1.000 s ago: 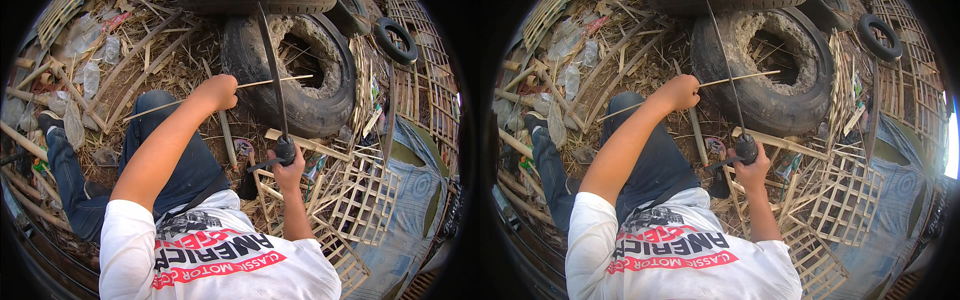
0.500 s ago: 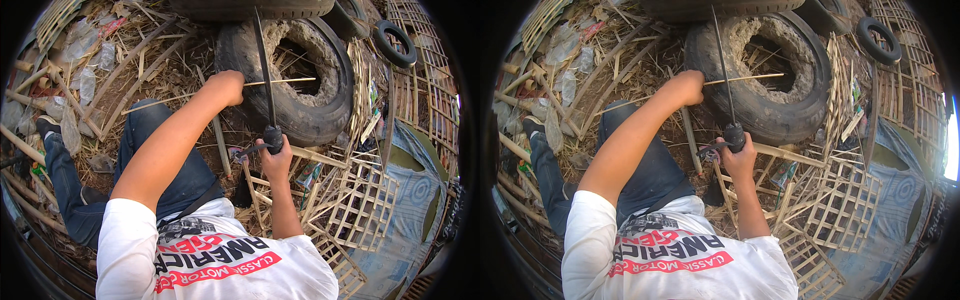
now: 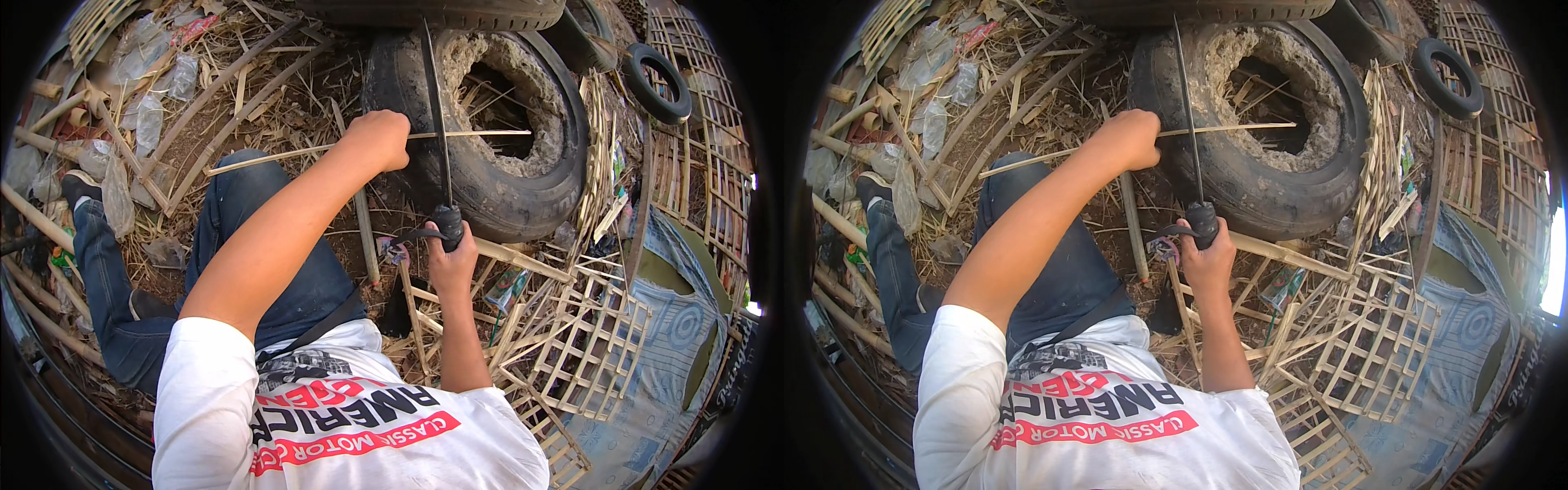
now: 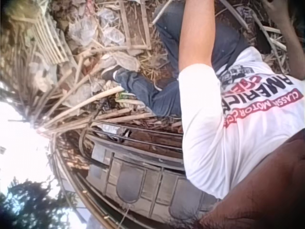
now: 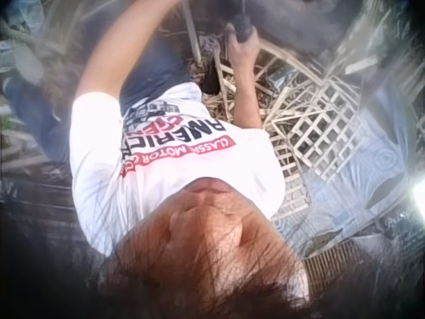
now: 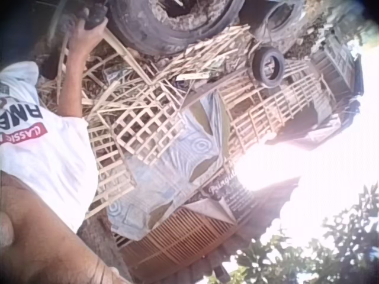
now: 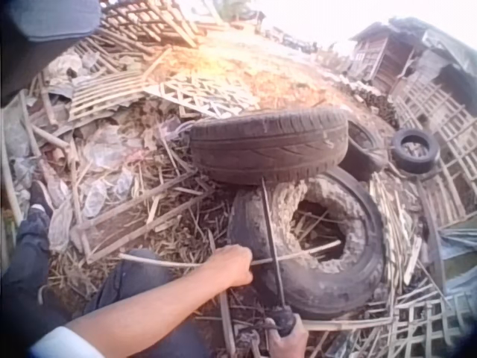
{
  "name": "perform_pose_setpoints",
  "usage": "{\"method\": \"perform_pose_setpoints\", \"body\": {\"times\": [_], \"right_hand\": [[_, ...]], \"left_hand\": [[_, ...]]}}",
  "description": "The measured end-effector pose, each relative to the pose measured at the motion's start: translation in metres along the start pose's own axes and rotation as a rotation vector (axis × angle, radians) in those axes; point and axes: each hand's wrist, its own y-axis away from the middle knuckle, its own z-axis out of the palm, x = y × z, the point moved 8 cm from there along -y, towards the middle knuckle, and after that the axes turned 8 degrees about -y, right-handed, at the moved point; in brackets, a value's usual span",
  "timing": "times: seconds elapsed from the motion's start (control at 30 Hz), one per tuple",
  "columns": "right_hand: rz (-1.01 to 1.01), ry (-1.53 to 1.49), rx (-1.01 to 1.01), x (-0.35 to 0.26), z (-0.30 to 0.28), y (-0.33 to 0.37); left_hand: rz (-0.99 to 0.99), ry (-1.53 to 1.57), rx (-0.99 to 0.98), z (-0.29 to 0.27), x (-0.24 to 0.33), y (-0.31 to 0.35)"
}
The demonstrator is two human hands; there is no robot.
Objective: The person sits on the ground and prepares a thin strip of bamboo by cutting it with a blade, hammering it against a stone, and attempting to fit it onto a bamboo frame.
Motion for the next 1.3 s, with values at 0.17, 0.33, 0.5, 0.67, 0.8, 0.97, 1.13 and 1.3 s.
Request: {"method": "perform_pose_setpoints", "body": {"times": [0.17,0.33,0.5,0.67,0.8,0.97,1.13,1.3], "right_hand": [[-0.016,-0.008,0.012,0.004,0.0,0.005],[0.041,-0.015,0.015,0.002,0.002,0.006],[-0.084,0.021,0.056,-0.001,0.005,0.007],[-0.036,0.008,0.012,0.01,0.011,0.005],[-0.09,0.03,0.043,0.015,0.01,0.0],[-0.055,0.025,0.061,0.004,0.008,-0.003],[-0.023,0.014,0.035,0.01,0.007,-0.01],[-0.089,-0.021,0.071,-0.005,-0.003,-0.004]], "left_hand": [[0.03,-0.018,0.06,-0.002,-0.008,0.009],[0.094,-0.105,0.264,-0.005,-0.004,0.018],[0.169,-0.126,0.363,-0.002,-0.001,0.028],[0.173,-0.127,0.364,0.009,-0.004,0.021],[0.142,-0.114,0.247,0.005,-0.003,0.016],[0.014,-0.06,0.026,0.003,-0.01,0.009],[-0.01,-0.046,-0.068,0.007,-0.013,0.003],[-0.02,-0.024,-0.115,0.008,-0.012,-0.001]]}}
